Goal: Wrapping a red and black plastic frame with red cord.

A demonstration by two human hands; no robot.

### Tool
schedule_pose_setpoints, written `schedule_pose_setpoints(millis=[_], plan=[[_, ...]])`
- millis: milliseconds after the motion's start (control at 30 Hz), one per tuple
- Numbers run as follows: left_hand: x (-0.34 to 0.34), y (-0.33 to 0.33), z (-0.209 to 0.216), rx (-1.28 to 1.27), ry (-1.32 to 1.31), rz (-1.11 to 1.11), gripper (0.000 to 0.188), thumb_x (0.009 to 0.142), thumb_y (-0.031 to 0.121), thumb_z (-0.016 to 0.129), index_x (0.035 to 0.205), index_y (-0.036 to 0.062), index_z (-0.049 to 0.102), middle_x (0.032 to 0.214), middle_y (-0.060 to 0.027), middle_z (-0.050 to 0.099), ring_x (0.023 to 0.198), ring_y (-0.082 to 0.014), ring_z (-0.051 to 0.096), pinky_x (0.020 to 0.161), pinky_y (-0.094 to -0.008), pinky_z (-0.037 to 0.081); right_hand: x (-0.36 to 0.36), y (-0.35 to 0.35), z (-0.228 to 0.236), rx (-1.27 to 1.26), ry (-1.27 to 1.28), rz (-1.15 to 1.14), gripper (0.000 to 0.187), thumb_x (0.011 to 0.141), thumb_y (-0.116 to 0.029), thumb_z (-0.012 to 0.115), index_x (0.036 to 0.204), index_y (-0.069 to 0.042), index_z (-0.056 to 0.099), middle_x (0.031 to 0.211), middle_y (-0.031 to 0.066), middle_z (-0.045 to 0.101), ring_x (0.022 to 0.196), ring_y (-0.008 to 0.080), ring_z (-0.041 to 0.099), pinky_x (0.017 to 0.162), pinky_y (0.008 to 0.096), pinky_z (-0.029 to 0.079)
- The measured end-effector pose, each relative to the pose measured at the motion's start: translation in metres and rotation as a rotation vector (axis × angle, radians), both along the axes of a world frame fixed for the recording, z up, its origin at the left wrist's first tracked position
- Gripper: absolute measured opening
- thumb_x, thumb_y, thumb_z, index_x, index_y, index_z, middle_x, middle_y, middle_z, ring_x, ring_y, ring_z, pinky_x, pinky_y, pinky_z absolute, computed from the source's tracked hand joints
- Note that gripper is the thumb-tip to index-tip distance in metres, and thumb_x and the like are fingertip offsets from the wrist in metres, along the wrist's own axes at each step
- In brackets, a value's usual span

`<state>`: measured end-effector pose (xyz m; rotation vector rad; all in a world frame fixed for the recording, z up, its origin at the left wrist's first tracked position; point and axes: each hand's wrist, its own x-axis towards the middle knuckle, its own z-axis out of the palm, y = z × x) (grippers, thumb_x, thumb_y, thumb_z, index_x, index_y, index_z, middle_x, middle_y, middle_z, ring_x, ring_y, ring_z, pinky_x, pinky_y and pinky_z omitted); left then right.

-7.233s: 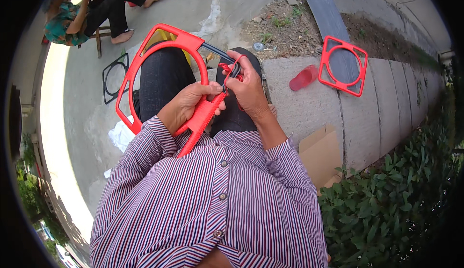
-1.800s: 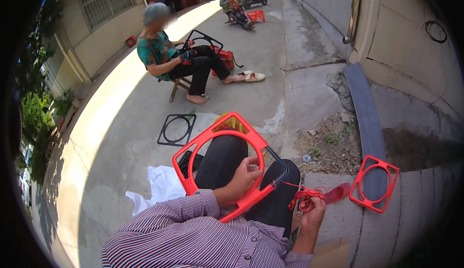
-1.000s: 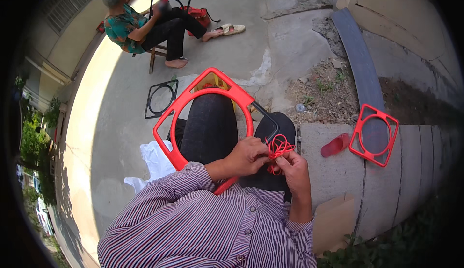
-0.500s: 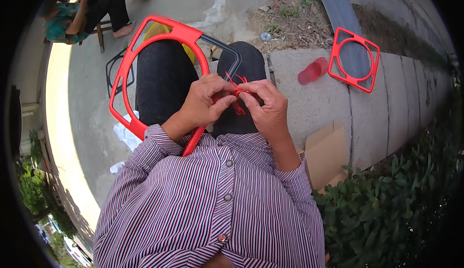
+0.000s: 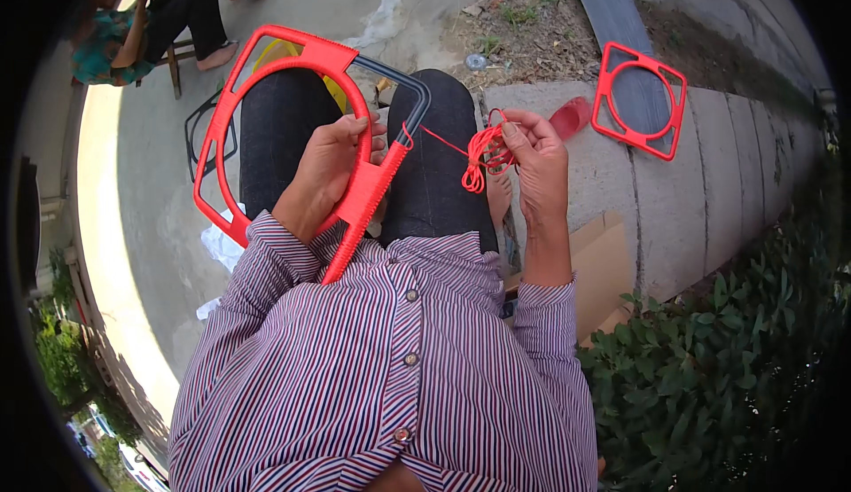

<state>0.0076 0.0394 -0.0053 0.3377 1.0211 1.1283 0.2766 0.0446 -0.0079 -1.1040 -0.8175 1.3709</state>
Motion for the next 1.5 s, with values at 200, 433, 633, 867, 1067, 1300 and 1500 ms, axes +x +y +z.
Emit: schedule_pose_setpoints(millis=[200,433,633,867,1067,1300,1500], plan=[[0.006,0.009,0.003,0.021,-0.246,-0.276,0.040,0.084,0.003,0.058,0.123,-0.0010,0.051,0.087,-0.0081,0.062,0.067,-0.0133,0.058,0.061,-0.0244,0.051,-0.026,0.025,-0.005,0.014,0.078,0.059,0.025,0.087,-0.008,0.065,0.107,0.000,0.052,0.079,0.0056,0.065,0.068,0.0083,0.062,0.061,0.0192,0.049],[0.008,0.015,-0.005,-0.101,-0.155,-0.353,0.021,0.080,-0.003,0.064,0.100,0.0006,0.060,0.075,-0.0058,0.061,0.057,-0.0091,0.055,0.055,-0.0219,0.050,-0.039,0.030,-0.007,-0.025,0.100,0.181,0.017,0.088,-0.007,0.063,0.103,0.000,0.058,0.087,0.0050,0.065,0.075,0.0096,0.064,0.066,0.0193,0.051],[0.010,0.013,-0.010,0.014,0.084,-0.333,0.013,0.079,0.000,0.068,0.088,0.0026,0.060,0.071,-0.0043,0.060,0.054,-0.0100,0.052,0.057,-0.0225,0.051,-0.042,0.032,-0.004,0.024,0.215,0.111,0.019,0.088,-0.001,0.060,0.107,0.001,0.056,0.094,0.0093,0.065,0.084,0.0128,0.065,0.071,0.0210,0.053],[0.011,0.007,0.001,0.027,-0.176,-0.199,0.010,0.080,0.000,0.065,0.088,0.0008,0.059,0.099,-0.0071,0.059,0.075,-0.0114,0.060,0.063,-0.0242,0.055,-0.066,0.032,0.010,0.111,0.311,0.050,0.017,0.086,-0.001,0.062,0.103,0.001,0.057,0.093,0.0087,0.066,0.081,0.0118,0.064,0.071,0.0213,0.051],[0.012,0.004,0.001,0.080,-0.246,-0.182,0.009,0.081,-0.001,0.064,0.089,0.0013,0.060,0.112,-0.0072,0.057,0.080,-0.0122,0.062,0.070,-0.0248,0.057,-0.074,0.022,0.001,0.055,0.156,0.219,0.017,0.086,-0.003,0.064,0.102,0.000,0.058,0.090,0.0064,0.066,0.078,0.0109,0.063,0.069,0.0207,0.050],[0.009,0.004,-0.006,0.071,-0.266,-0.197,0.012,0.082,0.000,0.064,0.092,0.0019,0.061,0.089,-0.0077,0.065,0.079,-0.0158,0.066,0.073,-0.0270,0.057,-0.069,0.020,0.007,0.286,-0.605,0.215,0.019,0.078,-0.008,0.070,0.095,-0.003,0.064,0.086,0.0051,0.064,0.073,0.0145,0.063,0.069,0.0246,0.050],[0.009,0.004,-0.003,0.052,-0.259,-0.187,0.012,0.081,0.004,0.066,0.091,0.0036,0.060,0.083,-0.0056,0.064,0.073,-0.0138,0.063,0.069,-0.0273,0.054,-0.071,0.019,0.044,0.584,-1.079,0.110,0.020,0.072,-0.007,0.069,0.092,-0.006,0.067,0.091,0.0080,0.057,0.077,0.0207,0.062,0.066,0.0303,0.051]])
